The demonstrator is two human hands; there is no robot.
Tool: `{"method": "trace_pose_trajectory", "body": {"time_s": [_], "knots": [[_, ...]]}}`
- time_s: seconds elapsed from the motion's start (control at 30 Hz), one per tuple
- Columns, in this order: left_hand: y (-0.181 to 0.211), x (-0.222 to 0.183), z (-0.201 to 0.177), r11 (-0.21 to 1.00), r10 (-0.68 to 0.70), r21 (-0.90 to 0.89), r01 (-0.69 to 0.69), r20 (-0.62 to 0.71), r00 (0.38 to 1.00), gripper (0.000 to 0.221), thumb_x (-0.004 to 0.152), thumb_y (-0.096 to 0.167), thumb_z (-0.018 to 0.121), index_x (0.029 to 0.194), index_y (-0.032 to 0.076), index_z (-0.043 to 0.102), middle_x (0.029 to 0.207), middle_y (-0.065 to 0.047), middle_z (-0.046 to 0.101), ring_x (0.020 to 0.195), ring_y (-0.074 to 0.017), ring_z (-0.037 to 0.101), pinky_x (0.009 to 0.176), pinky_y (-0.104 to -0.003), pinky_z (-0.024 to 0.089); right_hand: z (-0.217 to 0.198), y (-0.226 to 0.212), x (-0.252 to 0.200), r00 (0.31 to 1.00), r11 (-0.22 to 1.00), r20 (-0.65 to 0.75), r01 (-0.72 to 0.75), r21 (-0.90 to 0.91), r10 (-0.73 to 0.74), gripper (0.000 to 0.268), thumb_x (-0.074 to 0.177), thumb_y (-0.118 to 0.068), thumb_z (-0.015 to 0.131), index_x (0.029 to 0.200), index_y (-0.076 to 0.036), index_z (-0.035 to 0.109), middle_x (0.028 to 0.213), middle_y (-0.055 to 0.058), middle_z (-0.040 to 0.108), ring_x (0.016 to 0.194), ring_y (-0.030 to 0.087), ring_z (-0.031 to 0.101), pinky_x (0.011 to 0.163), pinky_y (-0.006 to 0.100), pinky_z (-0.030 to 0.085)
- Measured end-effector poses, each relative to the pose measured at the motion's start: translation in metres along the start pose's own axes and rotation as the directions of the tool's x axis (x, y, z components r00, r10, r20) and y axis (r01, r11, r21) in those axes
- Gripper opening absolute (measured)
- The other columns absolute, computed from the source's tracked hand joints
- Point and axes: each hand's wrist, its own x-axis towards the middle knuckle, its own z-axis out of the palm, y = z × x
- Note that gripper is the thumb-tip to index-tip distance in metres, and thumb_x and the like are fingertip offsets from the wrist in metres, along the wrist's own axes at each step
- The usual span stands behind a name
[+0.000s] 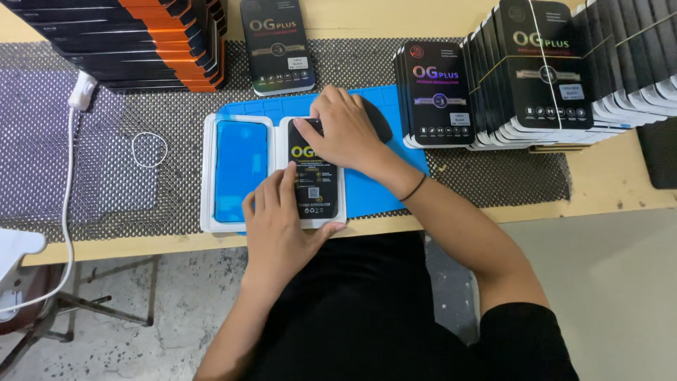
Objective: The person handles phone screen protectors and internal phone display components by hand, removing them from plastic sleeves and placing them into organized trays.
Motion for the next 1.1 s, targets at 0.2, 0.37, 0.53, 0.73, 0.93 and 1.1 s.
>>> {"method": "trace_pose_trajectory", "body": {"time_s": [0.2, 0.37, 0.53, 0.73, 0.93, 1.1], "knots": [[0.002, 0.0, 0.0, 0.999, -0.003, -0.041, 0.004, 0.024, 1.0, 0.122, 0.064, 0.055, 0.092, 0.155, -0.002, 0.035, 0.133, -0.024, 0.049, 0.125, -0.0467, 0.048, 0.106, -0.063, 0.028, -0.038, -0.01, -0.002, 0.999, 0.895, 0.032, -0.029, 0.445, 0.017, 0.022, 0.094, -0.03, 0.069, 0.095, -0.009, 0.063, 0.088, 0.012, 0.066, 0.094, 0.039, 0.068, 0.081, 0.045, 0.046], [0.002, -0.005, -0.001, 0.997, -0.005, -0.076, 0.002, -0.041, 0.999, 0.123, 0.065, 0.055, 0.093, 0.154, -0.004, 0.031, 0.132, -0.025, 0.05, 0.126, -0.0455, 0.05, 0.106, -0.06, 0.03, -0.049, -0.011, -0.008, 0.979, 0.498, 0.193, -0.197, 0.844, 0.061, 0.034, 0.098, -0.021, 0.071, 0.128, -0.01, 0.06, 0.095, 0.004, 0.074, 0.089, 0.007, 0.067, 0.086, 0.024, 0.056], [-0.004, -0.005, -0.012, 0.995, -0.094, 0.024, 0.093, 0.018, 0.995, 0.098, 0.081, 0.072, 0.069, 0.151, 0.01, 0.041, 0.143, -0.016, 0.055, 0.131, -0.0342, 0.053, 0.1, -0.051, 0.038, -0.047, 0.023, 0.005, 0.953, 0.393, 0.028, -0.15, 0.907, 0.3, 0.025, 0.098, -0.019, 0.068, 0.121, -0.013, 0.06, 0.099, 0.005, 0.069, 0.095, 0.014, 0.066, 0.088, 0.026, 0.056], [-0.038, 0.0, -0.044, 0.989, -0.092, 0.116, 0.087, 0.037, 0.995, 0.073, 0.08, 0.069, 0.071, 0.133, 0.019, 0.064, 0.141, -0.017, 0.056, 0.13, -0.0356, 0.053, 0.098, -0.054, 0.037, -0.064, 0.028, 0.003, 0.926, 0.486, -0.052, -0.147, 0.862, 0.373, 0.022, 0.1, -0.015, 0.066, 0.122, -0.013, 0.063, 0.1, 0.0, 0.066, 0.09, 0.008, 0.059, 0.087, 0.021, 0.05], [-0.082, -0.006, -0.071, 0.973, -0.177, 0.154, 0.17, 0.031, 0.984, 0.073, 0.082, 0.063, 0.073, 0.136, 0.015, 0.063, 0.145, -0.02, 0.053, 0.133, -0.0402, 0.049, 0.101, -0.057, 0.035, -0.075, 0.011, 0.002, 0.869, 0.539, 0.362, -0.493, 0.682, 0.337, 0.022, 0.1, -0.016, 0.064, 0.121, -0.016, 0.059, 0.088, 0.007, 0.076, 0.076, 0.014, 0.068, 0.06, 0.026, 0.054], [-0.064, -0.008, -0.065, 0.981, -0.089, 0.17, 0.09, -0.014, 0.996, 0.07, 0.089, 0.046, 0.075, 0.145, 0.011, 0.051, 0.152, -0.024, 0.044, 0.148, -0.0459, 0.031, 0.118, -0.063, 0.02, -0.085, -0.009, 0.003, 0.809, 0.639, 0.478, -0.574, 0.512, 0.343, 0.03, 0.095, -0.018, 0.072, 0.12, -0.01, 0.059, 0.071, 0.008, 0.071, 0.046, 0.015, 0.053, 0.025, 0.029, 0.033]]}}
